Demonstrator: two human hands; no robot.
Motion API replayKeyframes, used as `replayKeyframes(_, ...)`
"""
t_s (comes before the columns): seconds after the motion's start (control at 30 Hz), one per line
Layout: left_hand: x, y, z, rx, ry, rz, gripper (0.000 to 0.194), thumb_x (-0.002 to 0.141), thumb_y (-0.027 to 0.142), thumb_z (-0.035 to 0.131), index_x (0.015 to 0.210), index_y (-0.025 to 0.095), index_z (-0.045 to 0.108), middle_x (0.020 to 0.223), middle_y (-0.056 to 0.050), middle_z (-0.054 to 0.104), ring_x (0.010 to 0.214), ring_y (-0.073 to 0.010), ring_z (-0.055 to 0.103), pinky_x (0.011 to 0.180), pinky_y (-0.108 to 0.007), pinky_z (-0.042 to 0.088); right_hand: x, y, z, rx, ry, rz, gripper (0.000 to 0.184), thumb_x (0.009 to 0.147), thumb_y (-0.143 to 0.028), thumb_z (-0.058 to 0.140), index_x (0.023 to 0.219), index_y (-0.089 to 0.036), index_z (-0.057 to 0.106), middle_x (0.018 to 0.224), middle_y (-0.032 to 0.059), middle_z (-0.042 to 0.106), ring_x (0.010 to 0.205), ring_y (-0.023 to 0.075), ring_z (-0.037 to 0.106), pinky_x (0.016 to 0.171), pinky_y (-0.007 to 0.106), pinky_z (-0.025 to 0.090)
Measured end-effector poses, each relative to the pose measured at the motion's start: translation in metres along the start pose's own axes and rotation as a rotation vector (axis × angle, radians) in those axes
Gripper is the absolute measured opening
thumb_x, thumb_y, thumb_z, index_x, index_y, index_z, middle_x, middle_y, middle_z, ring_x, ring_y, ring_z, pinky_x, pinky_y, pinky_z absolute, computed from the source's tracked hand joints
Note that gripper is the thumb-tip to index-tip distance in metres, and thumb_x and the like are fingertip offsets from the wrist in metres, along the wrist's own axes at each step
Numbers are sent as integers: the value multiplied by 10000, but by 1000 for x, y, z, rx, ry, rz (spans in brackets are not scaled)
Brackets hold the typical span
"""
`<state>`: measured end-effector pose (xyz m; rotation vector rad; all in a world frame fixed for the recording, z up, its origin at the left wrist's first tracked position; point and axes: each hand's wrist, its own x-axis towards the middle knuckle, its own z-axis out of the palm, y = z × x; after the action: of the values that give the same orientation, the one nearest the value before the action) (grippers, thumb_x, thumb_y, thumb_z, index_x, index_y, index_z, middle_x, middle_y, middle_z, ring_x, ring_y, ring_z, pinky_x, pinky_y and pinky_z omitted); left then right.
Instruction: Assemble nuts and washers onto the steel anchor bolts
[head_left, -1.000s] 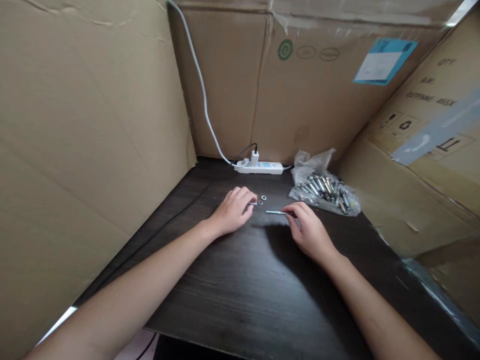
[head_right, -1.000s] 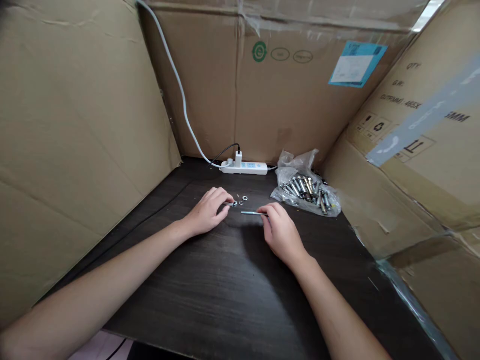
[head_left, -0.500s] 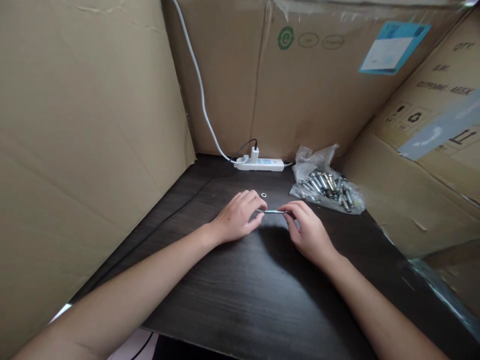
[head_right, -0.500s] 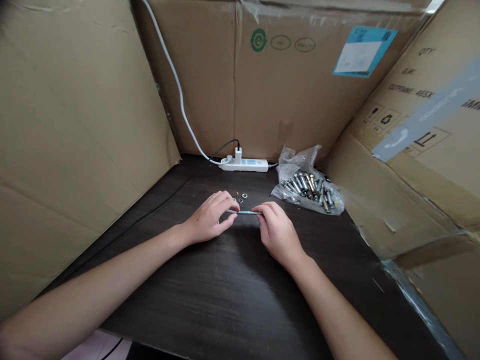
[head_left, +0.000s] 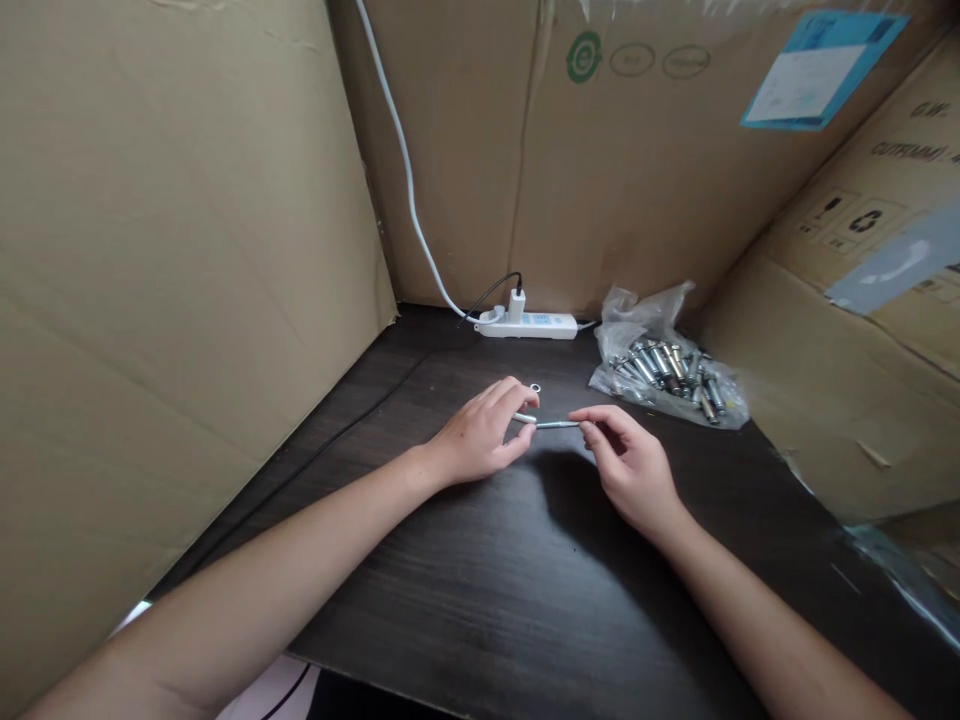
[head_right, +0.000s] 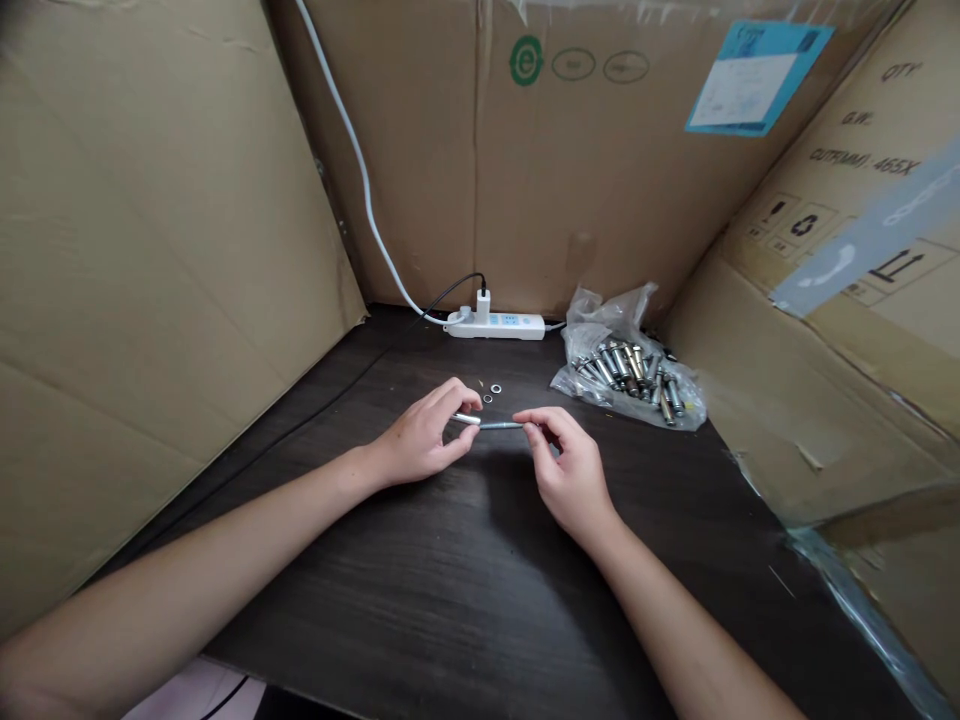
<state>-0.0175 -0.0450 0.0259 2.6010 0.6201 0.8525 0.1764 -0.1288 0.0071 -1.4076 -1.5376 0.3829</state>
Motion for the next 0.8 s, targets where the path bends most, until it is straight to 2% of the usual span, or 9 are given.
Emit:
replayKeyframes(0.13, -1, 0, 0, -8, -53, -21, 143, 860, 207, 450, 1001, 188, 463, 957, -35, 517, 796, -135, 520, 744, -283, 453, -2, -5, 0, 24, 41, 5, 179, 887, -320, 505, 931, -212, 640, 885, 59, 625, 757, 183, 578, 670, 311, 460)
replayKeyframes(0.27, -1, 1, -1, -3, -87, -30, 110, 874, 221, 440, 972, 183, 473, 914, -22, 514, 715, -116, 498, 684, -261, 444, -4, -7, 3, 60, 20, 24, 178, 878, -331, 524, 958, -211, 629, 863, 55, 614, 735, 170, 565, 675, 309, 465)
replayKeyframes(0.37, -1, 2, 0, -1, -77, -6, 105, 871, 215, 446, 961, 178, 485, 910, -27, 517, 762, -129, 509, 718, -269, 447, -4, -11, 6, 221, 42, 105, 198, 827, -369, 601, 938, -211, 558, 806, 31, 594, 691, 151, 557, 641, 290, 473)
replayKeyframes(0.53, 0, 2, 0, -8, -66, 30, 115, 878, 211, 441, 962, 172, 510, 929, -45, 530, 844, -155, 522, 783, -309, 452, -3, -18, 8, 487, -14, 250, 306, 749, -424, 678, 722, -201, 470, 719, 3, 584, 588, 113, 538, 583, 258, 467)
replayKeyframes(0.8, 1, 2, -2, -11, -26, 45, 120, 899, 214, 440, 982, 171, 514, 952, -46, 535, 876, -153, 528, 808, -305, 453, -4, -10, 3, 679, -102, 309, 217, 830, -406, 601, 822, -193, 563, 673, 0, 604, 589, 116, 533, 612, 258, 439)
